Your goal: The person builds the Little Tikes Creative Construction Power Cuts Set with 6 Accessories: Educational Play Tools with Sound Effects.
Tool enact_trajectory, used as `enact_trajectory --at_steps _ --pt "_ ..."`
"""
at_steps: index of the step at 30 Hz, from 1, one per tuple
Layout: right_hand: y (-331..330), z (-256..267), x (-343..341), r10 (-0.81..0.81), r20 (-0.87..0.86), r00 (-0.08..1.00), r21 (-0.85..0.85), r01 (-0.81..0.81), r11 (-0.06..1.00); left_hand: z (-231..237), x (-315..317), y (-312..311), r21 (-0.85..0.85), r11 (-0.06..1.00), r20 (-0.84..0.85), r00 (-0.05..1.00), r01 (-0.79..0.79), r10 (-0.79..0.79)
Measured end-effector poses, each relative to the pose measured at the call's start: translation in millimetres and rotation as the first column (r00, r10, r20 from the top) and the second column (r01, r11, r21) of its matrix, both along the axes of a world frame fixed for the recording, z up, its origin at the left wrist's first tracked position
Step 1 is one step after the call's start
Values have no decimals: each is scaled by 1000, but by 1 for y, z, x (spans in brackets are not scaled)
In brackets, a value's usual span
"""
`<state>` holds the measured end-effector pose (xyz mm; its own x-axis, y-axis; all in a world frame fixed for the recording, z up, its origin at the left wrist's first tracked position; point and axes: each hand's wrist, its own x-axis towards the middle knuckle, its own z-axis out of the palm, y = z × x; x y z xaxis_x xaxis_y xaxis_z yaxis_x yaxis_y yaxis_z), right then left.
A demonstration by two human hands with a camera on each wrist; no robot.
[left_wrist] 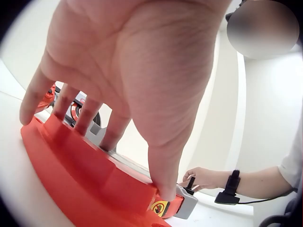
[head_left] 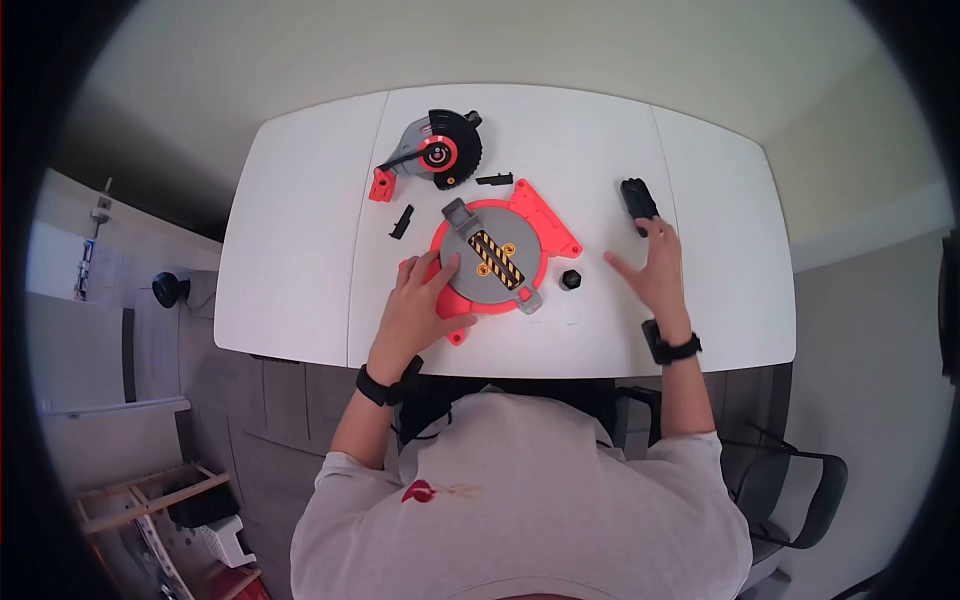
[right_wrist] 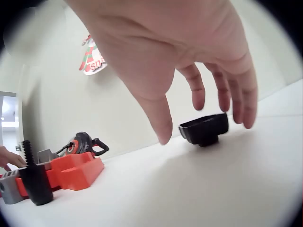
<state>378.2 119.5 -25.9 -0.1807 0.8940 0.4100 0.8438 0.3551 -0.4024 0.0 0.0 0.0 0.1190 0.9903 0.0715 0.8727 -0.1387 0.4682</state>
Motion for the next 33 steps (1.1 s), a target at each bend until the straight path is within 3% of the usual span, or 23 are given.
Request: enact_trajectory --at_steps 1,4,7,10,13,16,20,27,33 --pt "-13 6 -8 85 30 996 71 -87 994 0 0 0 2 1000 2 1000 1 -1" --pt "-44 20 -43 223 -160 961 -211 -254 944 4 3 3 -25 1000 5 1000 -4 4" --pt "-45 4 -58 106 -201 974 -441 -186 878 7 4 1 -42 999 21 1000 -8 9" --pt "-46 -3 -60 166 -281 945 -355 -263 897 1 4 0 -24 1000 51 998 -20 21" --pt "-58 -8 -59 215 -600 770 -233 -426 874 -3 1 0 -8 1000 44 999 -18 19" --pt "-86 5 -55 84 -704 705 -376 -470 799 -2 2 1 -18 1000 46 999 -22 22" --pt "-111 16 -58 135 -615 776 -458 -492 741 -1 3 1 -32 999 59 998 -24 26" --pt "-129 -8 -74 116 -304 946 -411 -240 879 -5 4 2 -35 999 67 997 -32 34" --pt "-124 -3 -77 77 -357 931 -358 -212 909 -2 5 1 -38 999 66 997 -32 35"
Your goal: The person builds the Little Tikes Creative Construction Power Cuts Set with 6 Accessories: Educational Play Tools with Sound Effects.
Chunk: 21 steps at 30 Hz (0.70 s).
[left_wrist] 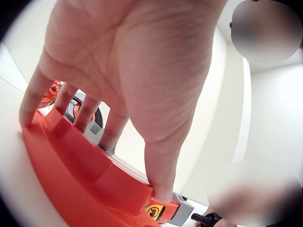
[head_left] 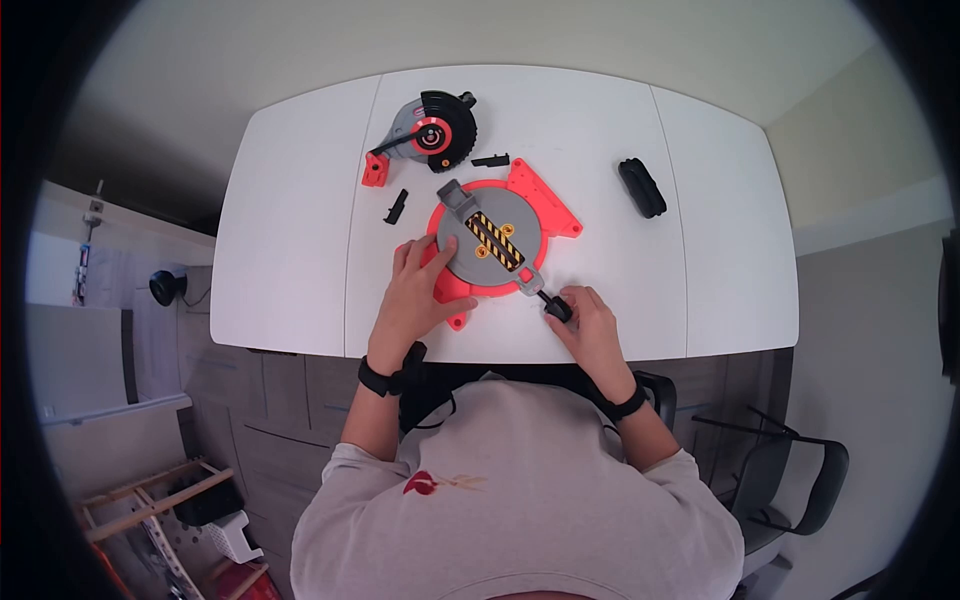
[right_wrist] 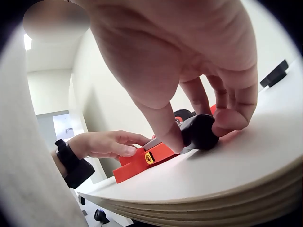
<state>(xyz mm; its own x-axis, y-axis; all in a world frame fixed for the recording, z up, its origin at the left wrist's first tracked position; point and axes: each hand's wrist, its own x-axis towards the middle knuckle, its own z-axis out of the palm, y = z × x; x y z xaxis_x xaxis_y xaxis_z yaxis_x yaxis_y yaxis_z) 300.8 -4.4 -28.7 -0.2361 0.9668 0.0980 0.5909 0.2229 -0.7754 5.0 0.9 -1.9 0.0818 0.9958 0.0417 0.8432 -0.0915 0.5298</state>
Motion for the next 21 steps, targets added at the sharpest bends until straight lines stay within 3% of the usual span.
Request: enact_trajectory --at_steps 6,12,15,21 --pt "3 6 -3 34 9 999 -51 -33 998 2 0 0 -23 1000 -46 999 -6 5" --pt "-1 -16 -6 5 -40 999 36 -3 999 2 1 2 -24 1000 -60 998 -5 3" --pt "-5 -3 -13 -33 -58 998 22 35 999 2 2 1 -25 1000 -62 998 -10 8" --pt "-2 -17 -9 -17 56 998 68 13 998 1 1 1 -18 1000 -72 997 -1 0"
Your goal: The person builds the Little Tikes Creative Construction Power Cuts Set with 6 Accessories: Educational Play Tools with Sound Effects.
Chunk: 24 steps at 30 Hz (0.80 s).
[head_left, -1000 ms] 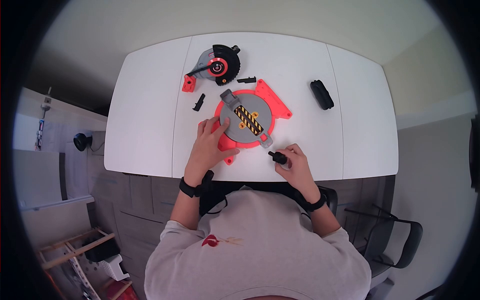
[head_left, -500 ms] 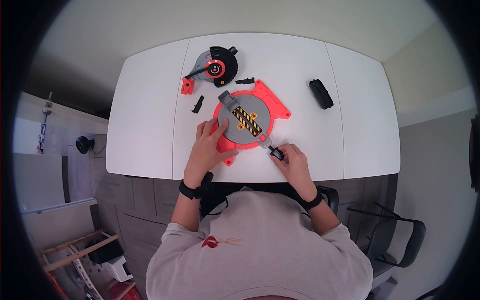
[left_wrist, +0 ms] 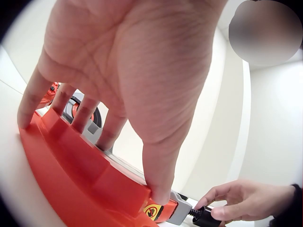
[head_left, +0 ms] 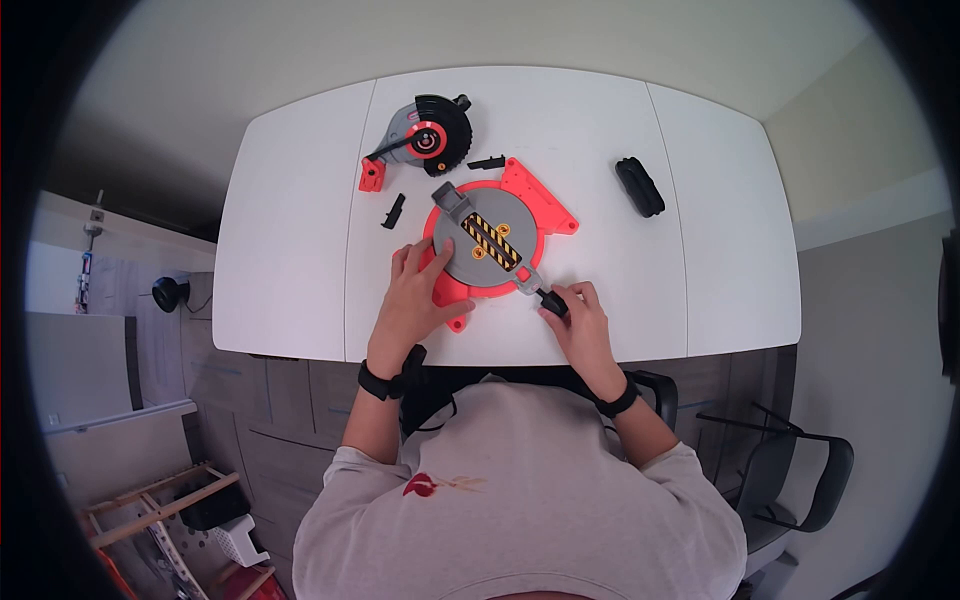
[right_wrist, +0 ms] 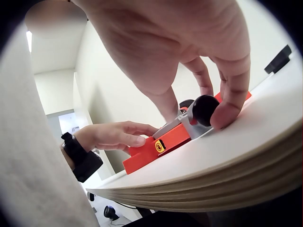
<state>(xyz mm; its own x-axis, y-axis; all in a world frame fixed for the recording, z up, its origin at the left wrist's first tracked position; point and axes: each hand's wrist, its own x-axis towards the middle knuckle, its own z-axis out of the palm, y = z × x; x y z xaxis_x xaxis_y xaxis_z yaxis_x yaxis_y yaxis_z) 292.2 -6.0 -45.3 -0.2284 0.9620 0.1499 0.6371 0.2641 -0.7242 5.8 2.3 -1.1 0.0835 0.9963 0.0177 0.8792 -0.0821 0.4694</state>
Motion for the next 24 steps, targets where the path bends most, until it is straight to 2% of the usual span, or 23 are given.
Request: enact_trajectory --at_steps 3,6,9,12,15,18,21,24 --pt "2 -8 1 -5 -9 1000 43 6 999 2 1 0 -8 1000 -11 1000 -1 1" --pt "-1 -6 -7 -105 -209 972 -3 107 994 1 1 0 -10 1000 -20 1000 2 -2" --pt "-3 20 -9 -84 -140 987 -83 73 994 1 1 0 -18 1000 -29 1000 0 -1" --pt "1 -1 -2 -14 -95 995 17 15 1000 1 2 0 -17 1000 -30 1000 -7 7" --pt "0 -9 -3 -29 -48 998 61 32 998 0 3 -1 -11 1000 -34 999 -10 10" --pt "-4 23 -12 -88 -164 983 -46 81 996 -1 2 -1 -13 1000 -43 999 -9 8" --pt "1 2 -6 -49 -100 994 1 49 999 0 3 -1 -11 1000 -48 999 -9 8" --pt "3 -12 0 15 31 999 152 -19 988 -1 3 -1 0 1000 -49 999 -4 4"
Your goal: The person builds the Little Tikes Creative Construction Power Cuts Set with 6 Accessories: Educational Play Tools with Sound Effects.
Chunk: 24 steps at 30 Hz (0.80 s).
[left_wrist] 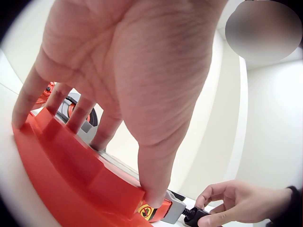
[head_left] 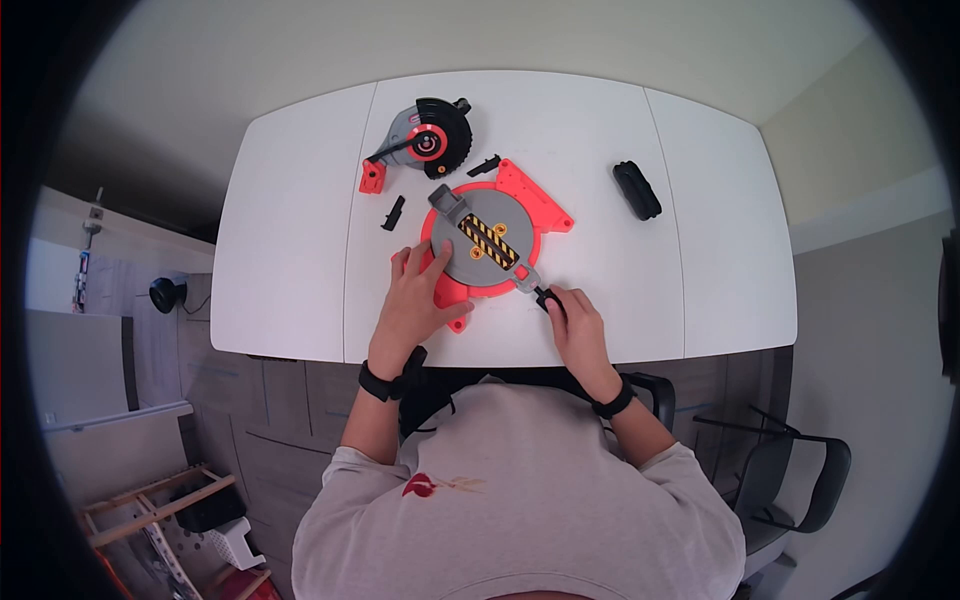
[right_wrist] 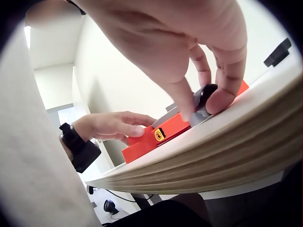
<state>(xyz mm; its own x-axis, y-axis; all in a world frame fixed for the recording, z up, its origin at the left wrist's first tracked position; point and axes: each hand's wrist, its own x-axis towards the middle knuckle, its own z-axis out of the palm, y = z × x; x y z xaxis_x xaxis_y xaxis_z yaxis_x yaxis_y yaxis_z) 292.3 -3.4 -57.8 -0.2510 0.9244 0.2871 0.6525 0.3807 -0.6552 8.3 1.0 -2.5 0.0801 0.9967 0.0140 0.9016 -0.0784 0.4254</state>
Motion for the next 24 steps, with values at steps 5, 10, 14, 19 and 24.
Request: enact_trajectory --at_steps 5,10,14,19,24 --pt "-5 25 -10 -87 -173 981 -180 55 982 1 0 0 -8 1000 -13 1000 2 -2" --pt "1 1 -4 -56 -77 995 -31 54 998 3 0 0 -9 1000 2 1000 10 -10" --pt "-5 21 -10 -68 -84 994 -109 59 992 4 1 0 -9 1000 -11 1000 7 -7" --pt "1 6 -4 -78 -172 982 -122 58 991 3 0 0 -9 1000 -18 1000 9 -9" --pt "0 15 -5 -32 -139 990 -124 15 992 4 0 0 -17 1000 -40 999 11 -12"
